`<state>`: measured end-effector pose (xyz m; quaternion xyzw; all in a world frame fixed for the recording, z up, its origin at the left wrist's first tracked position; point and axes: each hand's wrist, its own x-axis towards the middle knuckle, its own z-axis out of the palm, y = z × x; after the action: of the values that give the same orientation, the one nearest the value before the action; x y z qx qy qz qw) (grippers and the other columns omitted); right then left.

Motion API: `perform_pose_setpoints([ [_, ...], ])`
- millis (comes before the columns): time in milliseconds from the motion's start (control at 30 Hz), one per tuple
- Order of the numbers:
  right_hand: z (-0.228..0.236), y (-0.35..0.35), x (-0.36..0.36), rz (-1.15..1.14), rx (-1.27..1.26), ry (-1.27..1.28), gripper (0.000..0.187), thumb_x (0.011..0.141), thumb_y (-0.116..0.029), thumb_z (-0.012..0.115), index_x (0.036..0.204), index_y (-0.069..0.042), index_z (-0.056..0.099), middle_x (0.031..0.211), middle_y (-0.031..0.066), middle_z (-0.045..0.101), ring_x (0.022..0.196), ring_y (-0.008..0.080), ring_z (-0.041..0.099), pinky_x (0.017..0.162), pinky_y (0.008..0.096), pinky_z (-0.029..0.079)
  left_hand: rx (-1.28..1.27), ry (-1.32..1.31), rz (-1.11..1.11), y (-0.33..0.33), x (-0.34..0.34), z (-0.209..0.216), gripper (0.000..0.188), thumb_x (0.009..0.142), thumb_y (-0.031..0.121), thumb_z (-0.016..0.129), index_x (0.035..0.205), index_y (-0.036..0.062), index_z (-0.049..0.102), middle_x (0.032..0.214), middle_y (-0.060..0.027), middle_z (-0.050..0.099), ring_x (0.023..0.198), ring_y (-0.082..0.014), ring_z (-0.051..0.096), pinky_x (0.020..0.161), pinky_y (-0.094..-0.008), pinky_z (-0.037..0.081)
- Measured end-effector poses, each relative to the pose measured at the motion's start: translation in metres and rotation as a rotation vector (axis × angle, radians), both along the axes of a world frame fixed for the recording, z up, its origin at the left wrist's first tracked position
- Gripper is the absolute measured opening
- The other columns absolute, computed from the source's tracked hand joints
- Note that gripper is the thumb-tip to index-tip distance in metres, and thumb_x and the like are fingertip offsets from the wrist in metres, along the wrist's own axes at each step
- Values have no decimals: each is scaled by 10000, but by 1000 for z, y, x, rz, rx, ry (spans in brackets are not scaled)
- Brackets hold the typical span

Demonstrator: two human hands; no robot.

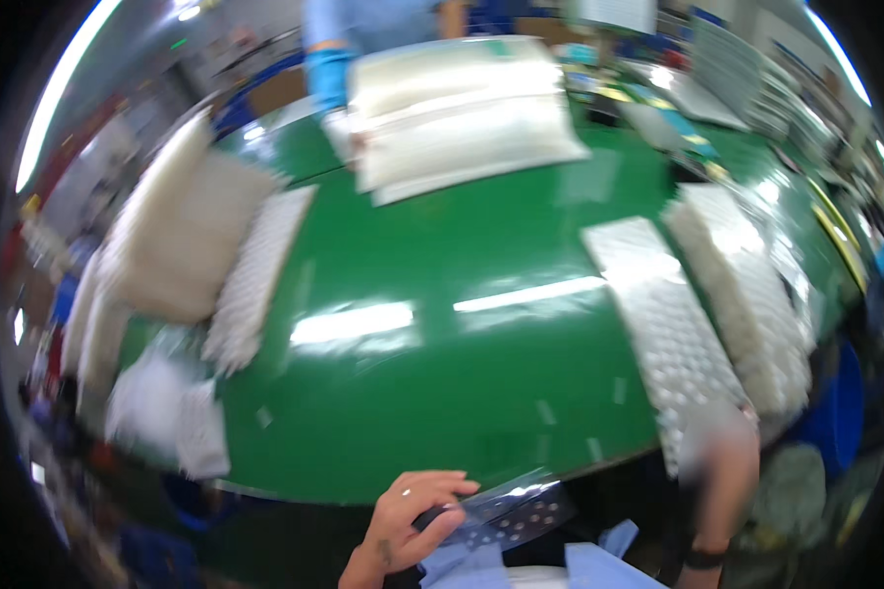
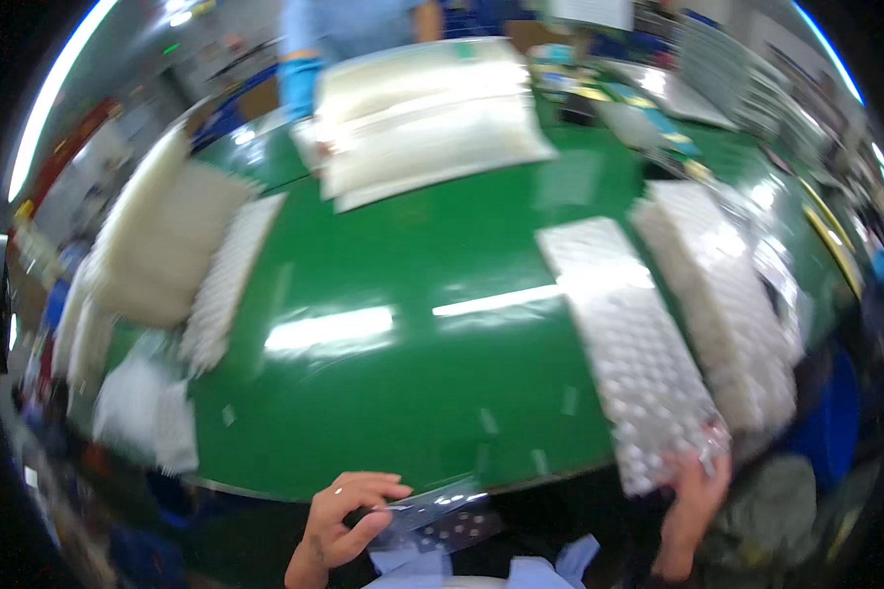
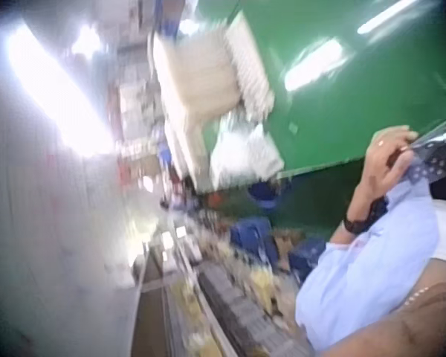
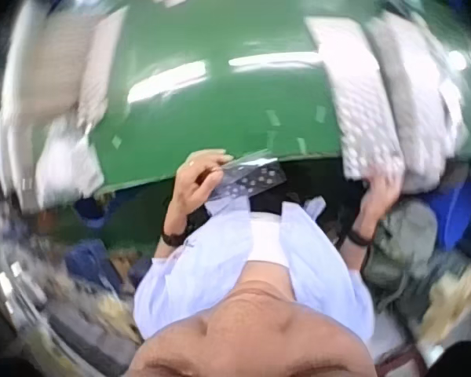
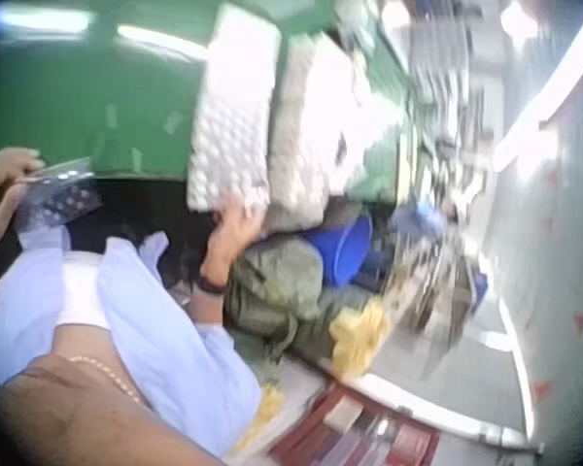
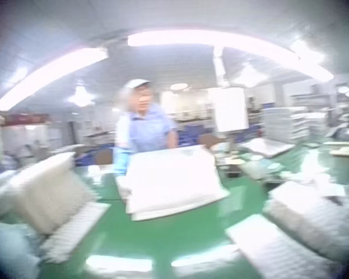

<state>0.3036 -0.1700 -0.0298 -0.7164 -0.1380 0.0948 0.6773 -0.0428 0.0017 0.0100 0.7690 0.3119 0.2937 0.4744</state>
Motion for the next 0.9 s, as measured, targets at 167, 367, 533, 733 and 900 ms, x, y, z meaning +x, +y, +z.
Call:
perform_pose_setpoints([
  [167,-68,-77,58,-280,-87,41,507,958,-240,591,1400,-69,413,1268,94,524,1085,162,531,848,301,415,326,196,393,34,-63,29,106,802,82,685,863,17,628,1036,-110,696,1007,-288,635,894,-382,464],
  [367,-61,-75,37,409,503,682,363,979,-250,548,1309,-101,519,1214,95,600,1102,228,555,973,411,457,793,780,992,44,-199,32,162,843,171,668,915,27,658,1088,-124,675,1127,-349,569,970,-451,390],
  [533,-30,-36,11,258,311,650,328,935,-178,608,1241,-77,545,1152,95,610,981,170,582,804,331,514,847,973,1170,58,-269,21,201,863,206,641,973,42,673,1159,-130,650,1204,-347,513,989,-460,365],
  [733,-28,-44,24,176,111,266,502,947,-179,593,1387,-21,408,1283,111,529,1113,184,547,916,338,453,547,830,932,102,-263,0,231,881,189,583,1012,12,653,1139,-191,637,1116,-384,549,967,-462,399],
  [900,11,11,-31,81,343,203,519,849,22,604,1340,1,437,1235,78,557,1101,194,563,931,339,463,631,620,1041,88,-348,-43,413,893,232,592,1172,-73,588,1280,-260,545,1230,-401,482,1052,-441,350],
])
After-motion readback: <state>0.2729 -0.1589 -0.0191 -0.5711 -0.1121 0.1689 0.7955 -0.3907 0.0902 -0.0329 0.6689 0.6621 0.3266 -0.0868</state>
